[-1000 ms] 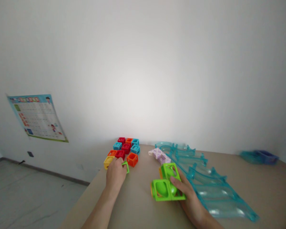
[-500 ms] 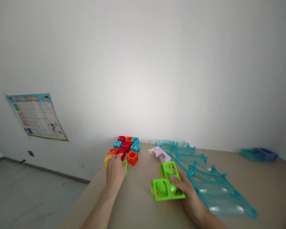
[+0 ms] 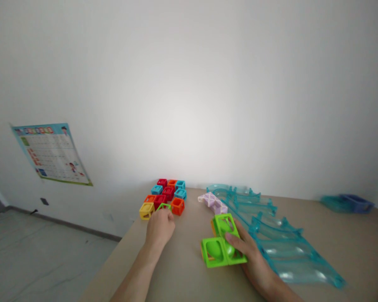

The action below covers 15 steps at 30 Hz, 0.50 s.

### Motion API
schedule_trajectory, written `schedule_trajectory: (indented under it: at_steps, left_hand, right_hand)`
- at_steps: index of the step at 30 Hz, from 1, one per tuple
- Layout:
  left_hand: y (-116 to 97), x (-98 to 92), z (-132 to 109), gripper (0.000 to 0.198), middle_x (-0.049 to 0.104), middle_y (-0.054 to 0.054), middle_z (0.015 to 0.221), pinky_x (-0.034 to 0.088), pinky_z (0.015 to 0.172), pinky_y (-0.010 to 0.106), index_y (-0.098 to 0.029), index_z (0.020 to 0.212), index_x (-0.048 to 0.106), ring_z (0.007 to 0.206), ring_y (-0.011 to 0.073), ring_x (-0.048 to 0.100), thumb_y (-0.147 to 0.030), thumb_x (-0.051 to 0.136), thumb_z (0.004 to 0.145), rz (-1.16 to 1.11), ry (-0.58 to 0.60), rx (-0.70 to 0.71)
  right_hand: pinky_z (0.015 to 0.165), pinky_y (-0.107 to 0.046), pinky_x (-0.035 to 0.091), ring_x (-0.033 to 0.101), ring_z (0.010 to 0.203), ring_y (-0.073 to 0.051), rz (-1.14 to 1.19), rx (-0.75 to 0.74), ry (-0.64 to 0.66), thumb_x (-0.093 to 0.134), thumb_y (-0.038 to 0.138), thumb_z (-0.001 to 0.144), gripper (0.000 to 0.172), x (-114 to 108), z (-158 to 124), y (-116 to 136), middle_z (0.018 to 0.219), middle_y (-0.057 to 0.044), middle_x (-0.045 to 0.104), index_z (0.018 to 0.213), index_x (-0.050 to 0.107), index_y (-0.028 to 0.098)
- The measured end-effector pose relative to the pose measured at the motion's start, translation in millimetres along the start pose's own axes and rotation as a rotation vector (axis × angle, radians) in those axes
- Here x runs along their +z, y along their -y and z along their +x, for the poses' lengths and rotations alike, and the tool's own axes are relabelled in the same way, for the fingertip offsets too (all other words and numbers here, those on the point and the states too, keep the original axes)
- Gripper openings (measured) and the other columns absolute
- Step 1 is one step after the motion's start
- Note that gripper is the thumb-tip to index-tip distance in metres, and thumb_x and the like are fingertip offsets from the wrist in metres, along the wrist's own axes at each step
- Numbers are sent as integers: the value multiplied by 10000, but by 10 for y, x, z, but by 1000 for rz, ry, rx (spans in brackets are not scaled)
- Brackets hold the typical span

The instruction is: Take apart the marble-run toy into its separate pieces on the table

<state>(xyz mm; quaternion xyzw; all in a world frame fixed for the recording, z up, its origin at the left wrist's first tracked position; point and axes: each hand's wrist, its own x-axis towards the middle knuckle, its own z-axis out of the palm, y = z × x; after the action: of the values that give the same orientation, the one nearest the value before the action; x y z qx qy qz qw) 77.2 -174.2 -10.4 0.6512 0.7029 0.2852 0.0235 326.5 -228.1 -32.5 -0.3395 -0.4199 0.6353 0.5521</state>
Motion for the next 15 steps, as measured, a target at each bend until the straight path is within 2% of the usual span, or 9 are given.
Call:
schedule_trajectory:
  at_steps: [2,4,6,8,9,11,15]
  left_hand:
    - [-51,19,-32,276,695,65,712,414,692,284,-172,669,680,716,198,630,-2,465,695,-77,-9,29]
    - [-140,41,-106,270,686,42,729,422,674,254,-171,743,683,697,166,617,-27,454,741,-296,48,114]
    - [-243,65,-205,236,695,45,837,430,658,244,-173,918,685,736,162,619,-121,479,813,-605,216,239]
    - [-329,87,-298,253,692,65,957,436,683,249,-182,1039,670,834,181,622,-267,500,872,-772,418,348]
    - [-358,96,-333,284,689,73,972,434,694,253,-178,1041,673,863,190,617,-332,485,893,-817,493,378]
    - [-387,103,-370,371,680,76,912,424,689,259,-158,964,686,835,194,606,-440,451,909,-871,571,395]
    - [-374,76,-355,462,627,44,782,403,680,260,-148,853,659,743,173,558,-579,493,852,-916,564,428]
  right_hand:
    - [902,-432,486,589,1126,-317,-12,-6,1,708,402,758,634,-6,0,-4,1269,-61,622,1339,492,266]
    - [909,-434,481,574,1145,-320,-38,-16,6,723,412,743,651,-7,-3,1,1260,-64,626,1335,497,262]
    - [910,-436,477,561,1160,-323,-64,-22,15,719,415,749,641,-5,-6,9,1252,-66,628,1330,500,258]
    - [919,-438,468,553,1172,-321,-72,-29,27,704,411,770,622,-1,-10,16,1250,-66,626,1334,490,259]
    - [921,-438,465,553,1174,-321,-72,-33,31,702,408,774,623,1,-12,17,1249,-68,625,1337,483,259]
    - [917,-436,464,550,1175,-322,-76,-43,22,716,412,761,655,10,-15,19,1249,-74,622,1345,463,257]
    - [825,-411,494,592,1089,-323,-137,-52,-52,732,455,730,686,47,-26,32,1216,-78,636,1329,460,258]
